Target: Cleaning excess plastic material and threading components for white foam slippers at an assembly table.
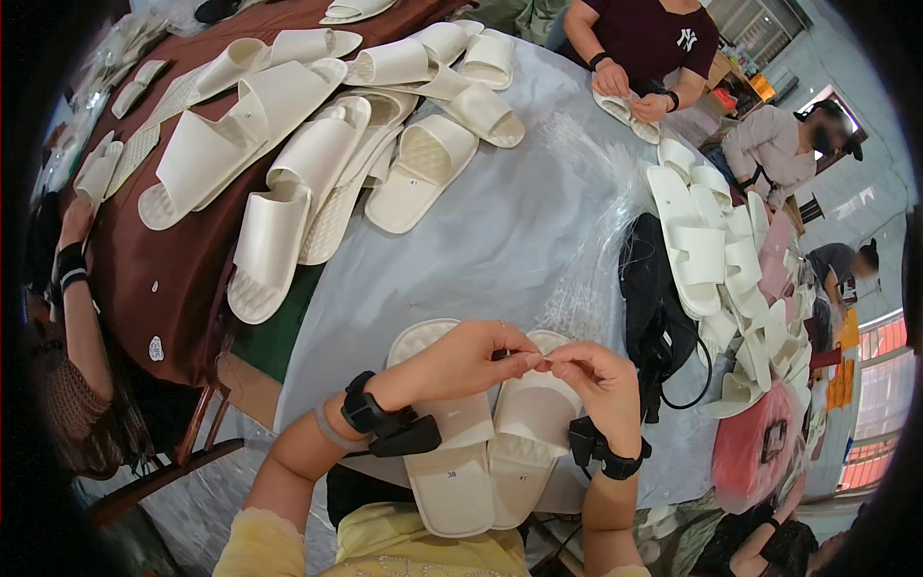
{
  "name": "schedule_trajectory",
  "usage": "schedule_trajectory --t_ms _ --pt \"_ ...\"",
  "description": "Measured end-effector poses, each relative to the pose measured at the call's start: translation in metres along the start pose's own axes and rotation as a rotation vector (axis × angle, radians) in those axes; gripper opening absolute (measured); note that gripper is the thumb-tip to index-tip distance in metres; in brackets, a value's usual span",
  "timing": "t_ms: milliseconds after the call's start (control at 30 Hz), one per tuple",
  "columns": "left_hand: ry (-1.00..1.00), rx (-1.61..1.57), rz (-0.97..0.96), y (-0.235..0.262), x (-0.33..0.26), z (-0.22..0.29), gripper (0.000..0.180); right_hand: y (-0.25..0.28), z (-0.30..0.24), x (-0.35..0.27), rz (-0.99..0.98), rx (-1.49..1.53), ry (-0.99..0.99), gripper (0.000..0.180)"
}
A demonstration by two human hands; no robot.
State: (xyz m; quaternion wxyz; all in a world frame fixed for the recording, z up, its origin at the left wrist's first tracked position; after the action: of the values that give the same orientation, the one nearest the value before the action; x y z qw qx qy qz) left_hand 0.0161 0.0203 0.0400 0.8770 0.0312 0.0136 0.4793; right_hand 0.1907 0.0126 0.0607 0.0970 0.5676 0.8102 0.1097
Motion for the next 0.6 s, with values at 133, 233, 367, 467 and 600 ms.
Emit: schedule_trajectory --t_ms 133,233,367,467,600 --pt "0.009 -0.032 -0.004 0.0001 0.0005 -0.0049 0.018 0.0003 0.0006 -0.0003 0.065 0.087 -0.039 0.009" --pt "0.026 -0.038 -0.013 -0.0013 0.0007 -0.0069 0.018 -0.0015 0.0031 0.0003 0.010 0.041 0.004 0.009" --pt "0.034 0.011 -0.025 -0.0010 0.0003 -0.0017 0.018 -0.0015 0.0013 -0.0002 -0.004 0.002 0.002 0.009" --pt "-0.004 -0.012 -0.033 -0.0032 -0.0001 -0.0057 0.018 -0.0022 -0.0025 -0.0006 -0.003 -0.050 0.027 0.008" --pt "0.012 -0.005 -0.045 -0.0045 0.0016 -0.0031 0.018 -0.0016 -0.0026 -0.0034 0.003 -0.190 0.082 0.007"
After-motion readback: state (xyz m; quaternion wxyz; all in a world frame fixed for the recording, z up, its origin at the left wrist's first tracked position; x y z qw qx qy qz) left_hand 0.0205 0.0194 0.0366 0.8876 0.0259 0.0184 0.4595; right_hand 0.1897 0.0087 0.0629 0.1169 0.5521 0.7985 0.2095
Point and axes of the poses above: each hand's wrist, its own x-axis towards the middle knuckle, its own y-axis out of the back of the hand, z = x × y, the point moved 3 cm from there along x, towards the middle knuckle, and after that the axes turned 1 degree about y, right-handed, at the moved point
